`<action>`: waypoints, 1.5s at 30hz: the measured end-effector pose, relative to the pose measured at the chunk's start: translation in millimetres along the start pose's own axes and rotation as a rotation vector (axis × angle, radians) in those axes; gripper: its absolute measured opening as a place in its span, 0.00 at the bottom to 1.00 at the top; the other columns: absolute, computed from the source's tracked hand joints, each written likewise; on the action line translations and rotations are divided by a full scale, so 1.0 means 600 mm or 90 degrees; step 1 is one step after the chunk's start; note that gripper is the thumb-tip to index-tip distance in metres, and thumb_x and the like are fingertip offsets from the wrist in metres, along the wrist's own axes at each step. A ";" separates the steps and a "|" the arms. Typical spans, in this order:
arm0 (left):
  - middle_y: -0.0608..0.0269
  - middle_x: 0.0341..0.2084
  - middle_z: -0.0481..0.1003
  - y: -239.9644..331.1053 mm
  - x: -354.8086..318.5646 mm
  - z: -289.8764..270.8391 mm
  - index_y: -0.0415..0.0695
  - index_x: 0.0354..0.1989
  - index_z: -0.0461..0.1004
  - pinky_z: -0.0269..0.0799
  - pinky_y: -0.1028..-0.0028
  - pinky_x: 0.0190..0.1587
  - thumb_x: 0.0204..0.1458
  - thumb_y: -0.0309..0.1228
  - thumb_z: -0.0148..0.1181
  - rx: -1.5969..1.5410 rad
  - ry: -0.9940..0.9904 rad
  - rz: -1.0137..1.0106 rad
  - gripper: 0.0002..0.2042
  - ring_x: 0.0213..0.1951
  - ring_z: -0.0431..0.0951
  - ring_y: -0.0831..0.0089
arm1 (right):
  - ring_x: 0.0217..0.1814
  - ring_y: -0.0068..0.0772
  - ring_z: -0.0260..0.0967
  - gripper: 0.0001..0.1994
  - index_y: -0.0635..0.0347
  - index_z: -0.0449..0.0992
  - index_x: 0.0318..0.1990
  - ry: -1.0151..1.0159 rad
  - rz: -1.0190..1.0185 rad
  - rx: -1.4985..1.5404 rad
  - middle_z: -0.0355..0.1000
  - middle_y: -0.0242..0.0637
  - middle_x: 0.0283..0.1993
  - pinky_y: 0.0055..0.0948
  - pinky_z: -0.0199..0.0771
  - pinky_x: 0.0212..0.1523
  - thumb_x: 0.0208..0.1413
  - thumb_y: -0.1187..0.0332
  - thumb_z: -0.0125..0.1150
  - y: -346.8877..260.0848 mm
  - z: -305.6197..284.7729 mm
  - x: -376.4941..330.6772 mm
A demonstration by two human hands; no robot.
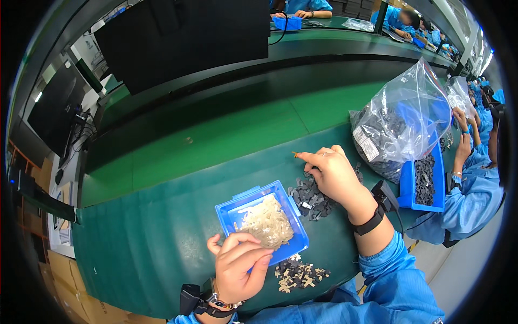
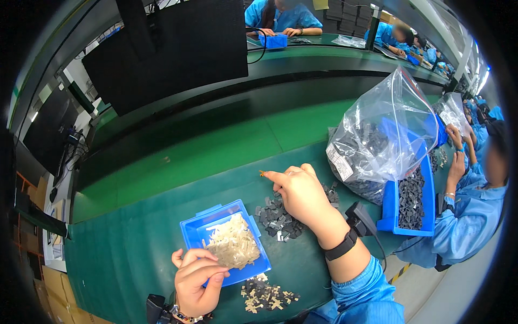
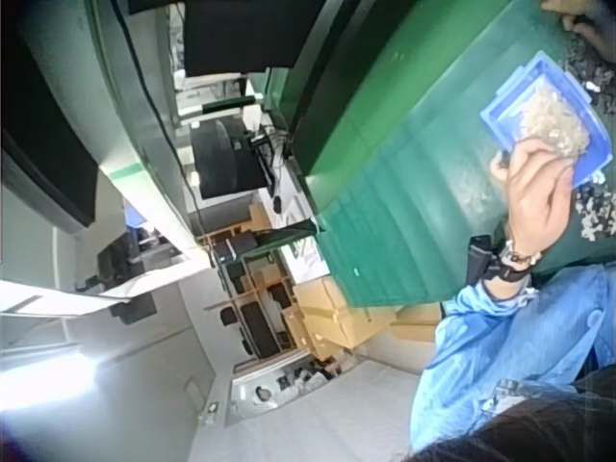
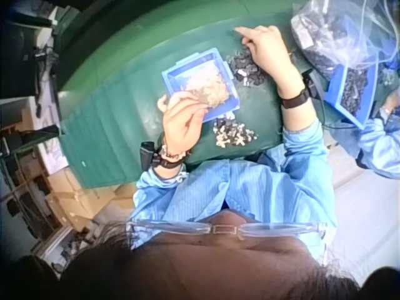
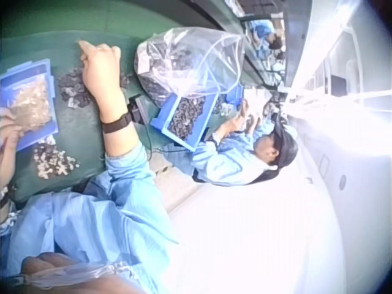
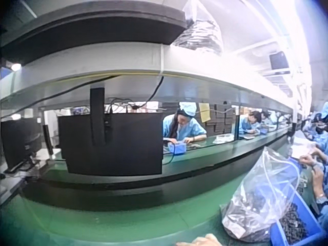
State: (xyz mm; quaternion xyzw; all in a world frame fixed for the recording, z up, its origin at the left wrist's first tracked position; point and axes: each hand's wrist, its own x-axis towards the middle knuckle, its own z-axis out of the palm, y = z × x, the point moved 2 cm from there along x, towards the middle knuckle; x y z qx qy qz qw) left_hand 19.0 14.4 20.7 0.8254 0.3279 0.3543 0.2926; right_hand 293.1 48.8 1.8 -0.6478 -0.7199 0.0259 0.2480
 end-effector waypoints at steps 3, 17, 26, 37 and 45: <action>0.72 0.26 0.79 0.004 0.000 -0.002 0.46 0.28 0.82 0.44 0.59 0.59 0.49 0.28 0.64 0.009 0.005 0.004 0.02 0.39 0.76 0.70 | 0.35 0.34 0.74 0.25 0.57 0.76 0.53 0.078 -0.055 0.042 0.77 0.34 0.31 0.33 0.68 0.44 0.43 0.84 0.59 -0.007 -0.002 -0.003; 0.51 0.34 0.80 0.004 -0.005 -0.004 0.34 0.38 0.79 0.79 0.70 0.36 0.43 0.13 0.63 -0.037 0.128 0.114 0.12 0.35 0.82 0.59 | 0.41 0.38 0.79 0.18 0.66 0.72 0.51 0.063 -0.112 0.731 0.79 0.42 0.37 0.32 0.79 0.42 0.51 0.81 0.63 -0.179 0.015 -0.092; 0.55 0.30 0.80 0.001 -0.004 -0.009 0.35 0.34 0.79 0.78 0.71 0.32 0.40 0.15 0.66 0.019 0.168 0.141 0.11 0.30 0.82 0.61 | 0.46 0.39 0.78 0.13 0.66 0.77 0.45 0.016 -0.082 0.625 0.78 0.45 0.43 0.32 0.78 0.48 0.50 0.81 0.64 -0.191 -0.009 -0.080; 0.59 0.27 0.78 0.005 0.001 -0.009 0.39 0.32 0.80 0.76 0.72 0.28 0.35 0.17 0.69 0.092 0.150 0.170 0.12 0.27 0.80 0.64 | 0.42 0.39 0.79 0.04 0.67 0.78 0.35 -0.042 -0.031 0.623 0.79 0.45 0.43 0.31 0.79 0.44 0.51 0.78 0.64 -0.182 -0.022 -0.081; 0.59 0.28 0.78 0.005 0.003 -0.008 0.39 0.32 0.81 0.75 0.72 0.29 0.34 0.15 0.67 0.121 0.143 0.153 0.13 0.28 0.79 0.64 | 0.40 0.39 0.80 0.02 0.66 0.76 0.31 -0.055 0.000 0.602 0.79 0.47 0.43 0.31 0.78 0.41 0.51 0.79 0.62 -0.180 -0.022 -0.081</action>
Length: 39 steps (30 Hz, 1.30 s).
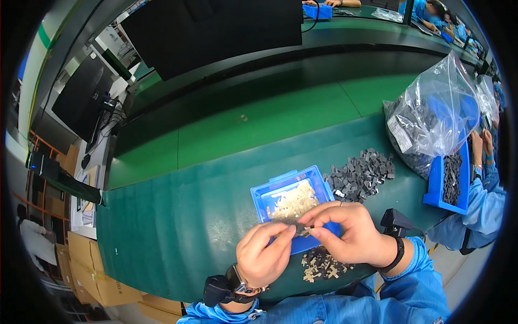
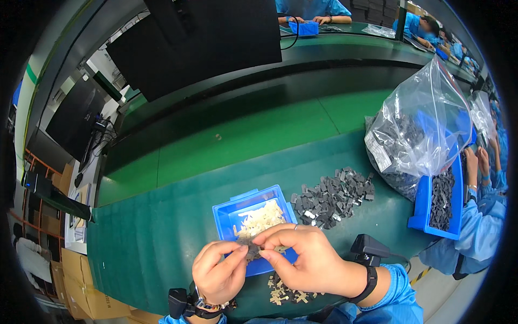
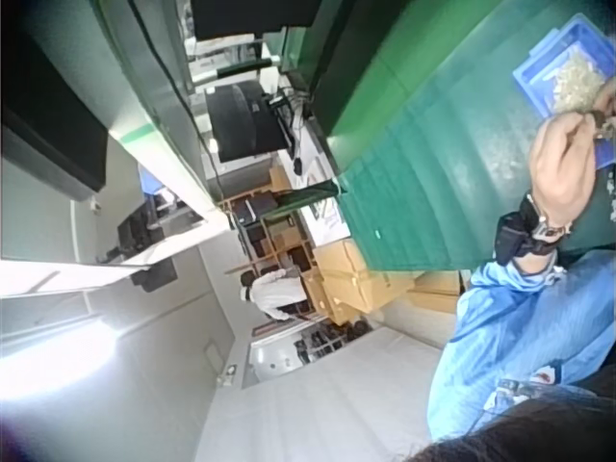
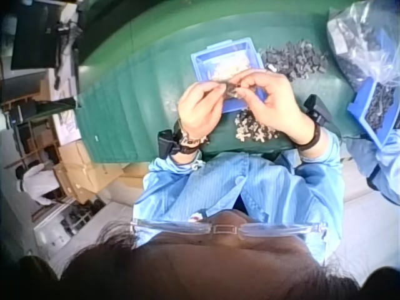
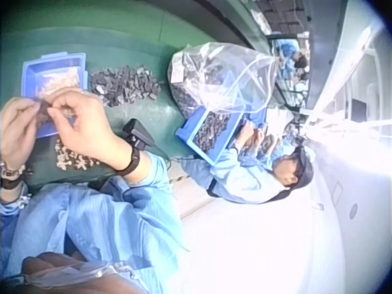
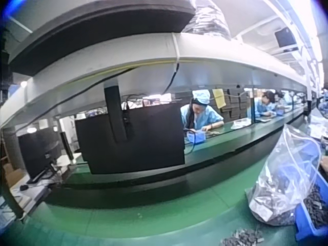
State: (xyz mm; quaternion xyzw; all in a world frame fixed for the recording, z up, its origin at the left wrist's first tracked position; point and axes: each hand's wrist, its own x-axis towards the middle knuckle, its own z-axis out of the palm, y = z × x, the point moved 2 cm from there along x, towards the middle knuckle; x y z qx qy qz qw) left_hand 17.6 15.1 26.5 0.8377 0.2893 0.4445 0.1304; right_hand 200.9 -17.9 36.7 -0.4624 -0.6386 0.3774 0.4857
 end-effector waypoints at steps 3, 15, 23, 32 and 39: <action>0.59 0.28 0.77 -0.001 -0.001 0.002 0.38 0.32 0.81 0.75 0.71 0.29 0.34 0.14 0.66 -0.004 0.002 0.004 0.13 0.28 0.79 0.64 | 0.40 0.39 0.80 0.01 0.66 0.76 0.31 -0.006 0.009 0.005 0.79 0.46 0.43 0.31 0.78 0.42 0.51 0.79 0.62 0.002 -0.002 0.000; 0.58 0.27 0.77 0.003 -0.003 0.004 0.39 0.33 0.80 0.74 0.72 0.29 0.36 0.13 0.67 -0.024 -0.001 0.010 0.13 0.27 0.79 0.64 | 0.40 0.39 0.81 0.02 0.67 0.78 0.31 -0.013 0.042 0.012 0.80 0.46 0.38 0.31 0.81 0.40 0.50 0.78 0.63 0.001 -0.003 0.001; 0.58 0.27 0.77 0.004 -0.001 0.005 0.38 0.31 0.81 0.74 0.72 0.28 0.36 0.13 0.66 -0.026 -0.002 0.007 0.12 0.27 0.79 0.64 | 0.39 0.40 0.81 0.02 0.66 0.78 0.30 -0.001 0.021 0.003 0.80 0.45 0.36 0.32 0.81 0.39 0.49 0.77 0.64 0.003 -0.001 0.001; 0.58 0.27 0.77 0.006 0.000 0.005 0.38 0.31 0.80 0.74 0.72 0.28 0.35 0.13 0.66 -0.030 -0.003 0.004 0.11 0.26 0.79 0.64 | 0.37 0.39 0.80 0.02 0.65 0.77 0.29 -0.004 0.028 0.006 0.80 0.44 0.35 0.31 0.80 0.38 0.49 0.76 0.64 0.003 -0.002 0.003; 0.58 0.27 0.78 0.005 0.001 0.005 0.37 0.31 0.81 0.73 0.73 0.28 0.36 0.13 0.65 -0.041 -0.007 -0.005 0.11 0.26 0.79 0.65 | 0.37 0.40 0.80 0.03 0.65 0.77 0.29 -0.007 0.027 0.007 0.80 0.44 0.35 0.31 0.80 0.37 0.49 0.76 0.64 0.003 -0.003 0.003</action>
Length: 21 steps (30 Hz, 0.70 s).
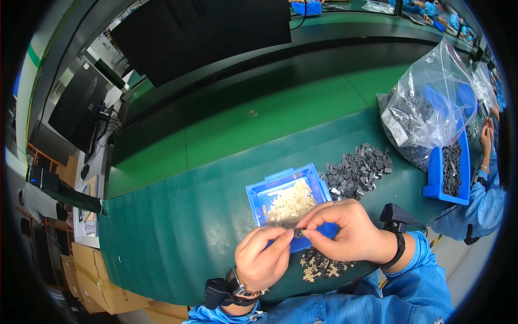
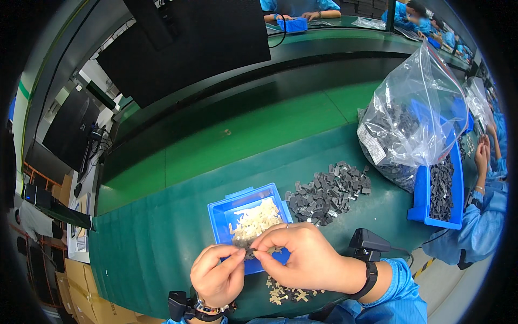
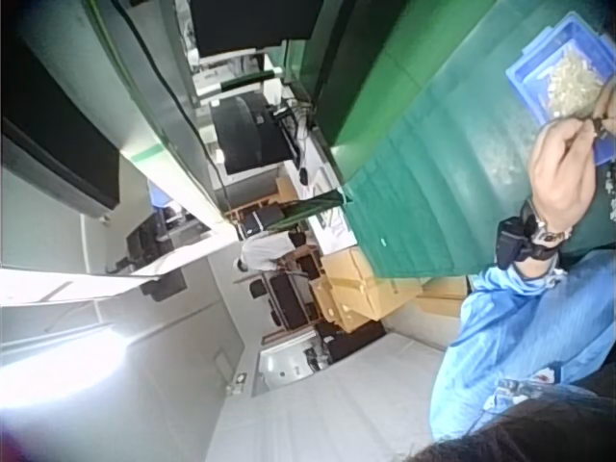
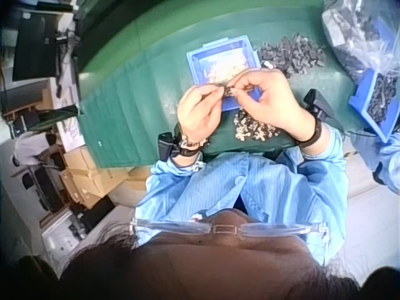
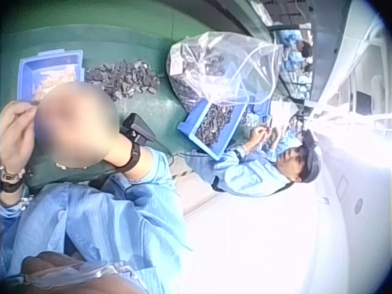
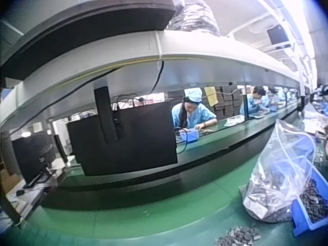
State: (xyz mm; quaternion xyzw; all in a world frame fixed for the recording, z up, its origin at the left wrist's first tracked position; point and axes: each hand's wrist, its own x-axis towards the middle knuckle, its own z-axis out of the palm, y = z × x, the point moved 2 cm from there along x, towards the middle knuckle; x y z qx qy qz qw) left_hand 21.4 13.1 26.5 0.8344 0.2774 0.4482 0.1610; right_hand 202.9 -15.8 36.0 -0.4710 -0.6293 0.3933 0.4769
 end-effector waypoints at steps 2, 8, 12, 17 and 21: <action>0.58 0.27 0.78 0.000 -0.001 0.001 0.37 0.31 0.81 0.73 0.73 0.28 0.36 0.13 0.65 -0.001 -0.001 0.001 0.11 0.26 0.79 0.65 | 0.37 0.40 0.80 0.03 0.65 0.77 0.29 -0.002 0.000 -0.004 0.80 0.44 0.35 0.31 0.80 0.38 0.48 0.76 0.64 -0.001 -0.001 -0.001; 0.57 0.27 0.78 0.001 -0.004 0.000 0.37 0.31 0.81 0.73 0.73 0.28 0.36 0.13 0.65 -0.010 0.010 -0.007 0.11 0.26 0.79 0.65 | 0.37 0.34 0.81 0.04 0.66 0.80 0.29 -0.020 0.026 0.035 0.80 0.42 0.35 0.28 0.80 0.39 0.48 0.75 0.69 -0.001 -0.003 0.000; 0.57 0.27 0.78 0.001 -0.004 -0.002 0.38 0.31 0.81 0.74 0.72 0.28 0.36 0.13 0.65 -0.009 -0.003 0.015 0.11 0.26 0.79 0.64 | 0.37 0.31 0.80 0.04 0.66 0.81 0.30 -0.022 0.049 0.082 0.81 0.42 0.34 0.27 0.79 0.39 0.47 0.76 0.70 0.002 -0.009 -0.001; 0.57 0.30 0.77 0.001 -0.012 -0.004 0.37 0.34 0.81 0.77 0.71 0.31 0.38 0.13 0.66 -0.028 -0.011 0.048 0.13 0.29 0.80 0.62 | 0.36 0.30 0.80 0.03 0.66 0.81 0.26 -0.062 0.068 0.157 0.80 0.42 0.32 0.26 0.78 0.38 0.47 0.77 0.71 -0.001 -0.011 0.002; 0.58 0.30 0.77 0.002 -0.012 -0.004 0.37 0.34 0.81 0.77 0.70 0.30 0.37 0.13 0.66 -0.046 -0.001 0.053 0.12 0.29 0.80 0.62 | 0.37 0.28 0.79 0.05 0.66 0.79 0.27 -0.082 0.067 0.157 0.80 0.41 0.32 0.26 0.78 0.39 0.47 0.77 0.71 0.003 -0.008 -0.006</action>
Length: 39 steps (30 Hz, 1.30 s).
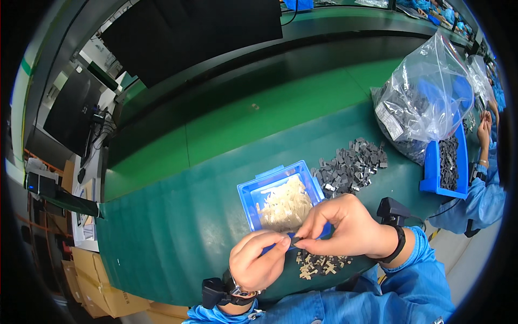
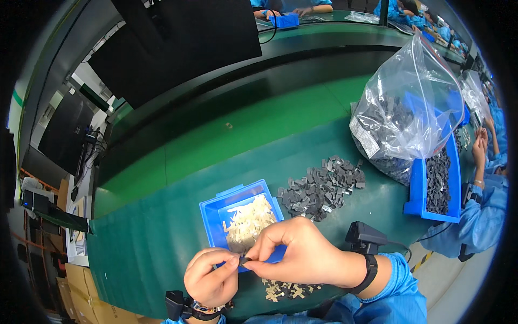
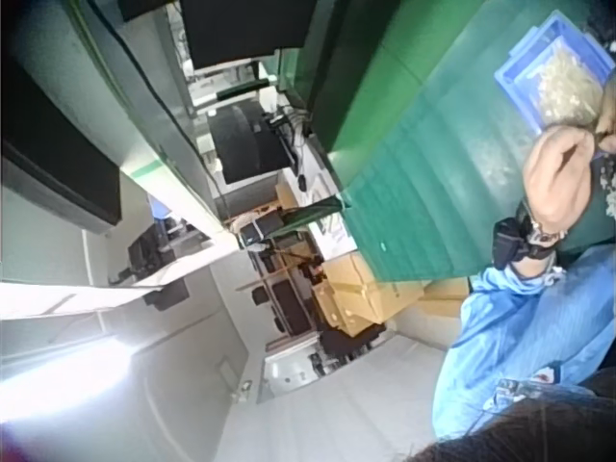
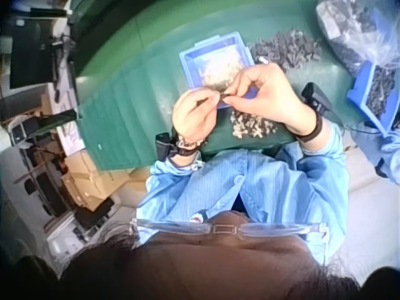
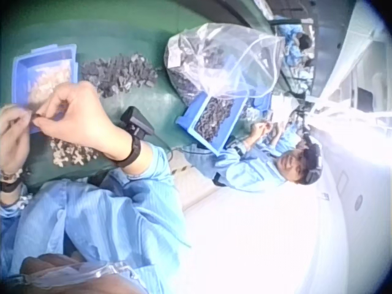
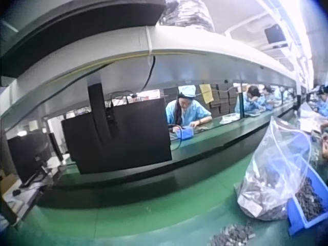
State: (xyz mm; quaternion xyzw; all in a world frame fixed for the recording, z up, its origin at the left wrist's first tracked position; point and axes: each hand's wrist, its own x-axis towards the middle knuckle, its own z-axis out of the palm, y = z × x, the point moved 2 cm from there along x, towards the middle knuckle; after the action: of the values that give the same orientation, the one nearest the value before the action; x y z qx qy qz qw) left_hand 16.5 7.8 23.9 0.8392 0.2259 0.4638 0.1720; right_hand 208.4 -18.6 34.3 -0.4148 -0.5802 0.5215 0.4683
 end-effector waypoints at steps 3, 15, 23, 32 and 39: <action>0.57 0.30 0.78 0.000 0.002 -0.001 0.37 0.33 0.81 0.78 0.70 0.31 0.37 0.13 0.66 -0.008 -0.010 -0.035 0.12 0.30 0.81 0.62 | 0.38 0.25 0.78 0.07 0.65 0.76 0.30 0.047 0.052 0.158 0.79 0.38 0.33 0.25 0.77 0.40 0.48 0.78 0.71 0.011 0.005 -0.003; 0.54 0.30 0.80 0.006 0.001 -0.012 0.35 0.31 0.79 0.79 0.68 0.34 0.37 0.14 0.66 -0.027 -0.014 -0.060 0.10 0.31 0.82 0.60 | 0.35 0.33 0.77 0.15 0.61 0.79 0.45 -0.098 -0.268 -0.040 0.78 0.38 0.36 0.27 0.77 0.35 0.47 0.79 0.71 0.004 0.008 0.011; 0.53 0.29 0.79 -0.006 -0.006 -0.001 0.35 0.32 0.79 0.78 0.69 0.32 0.39 0.14 0.67 -0.017 0.049 -0.081 0.10 0.29 0.81 0.59 | 0.35 0.39 0.71 0.18 0.68 0.77 0.44 0.048 -0.480 -0.531 0.70 0.38 0.36 0.34 0.72 0.33 0.45 0.69 0.65 0.000 0.037 0.002; 0.54 0.28 0.78 -0.002 -0.001 0.008 0.35 0.33 0.79 0.76 0.69 0.29 0.38 0.14 0.66 -0.004 0.000 -0.027 0.10 0.27 0.80 0.60 | 0.33 0.40 0.70 0.14 0.68 0.76 0.38 0.073 -0.459 -0.534 0.71 0.40 0.34 0.36 0.71 0.33 0.42 0.73 0.68 -0.003 0.032 -0.010; 0.55 0.22 0.76 0.003 0.009 -0.001 0.37 0.25 0.76 0.73 0.68 0.27 0.36 0.17 0.66 0.026 -0.022 0.052 0.07 0.24 0.77 0.60 | 0.37 0.44 0.71 0.14 0.66 0.75 0.39 0.028 -0.415 -0.468 0.72 0.40 0.36 0.37 0.72 0.41 0.45 0.71 0.68 -0.009 0.026 -0.025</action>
State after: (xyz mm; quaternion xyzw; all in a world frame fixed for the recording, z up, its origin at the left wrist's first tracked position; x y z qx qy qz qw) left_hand 18.6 9.3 28.6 0.8590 0.1976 0.4512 0.1400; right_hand 196.5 -37.0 37.8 -0.3607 -0.8154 0.0994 0.4417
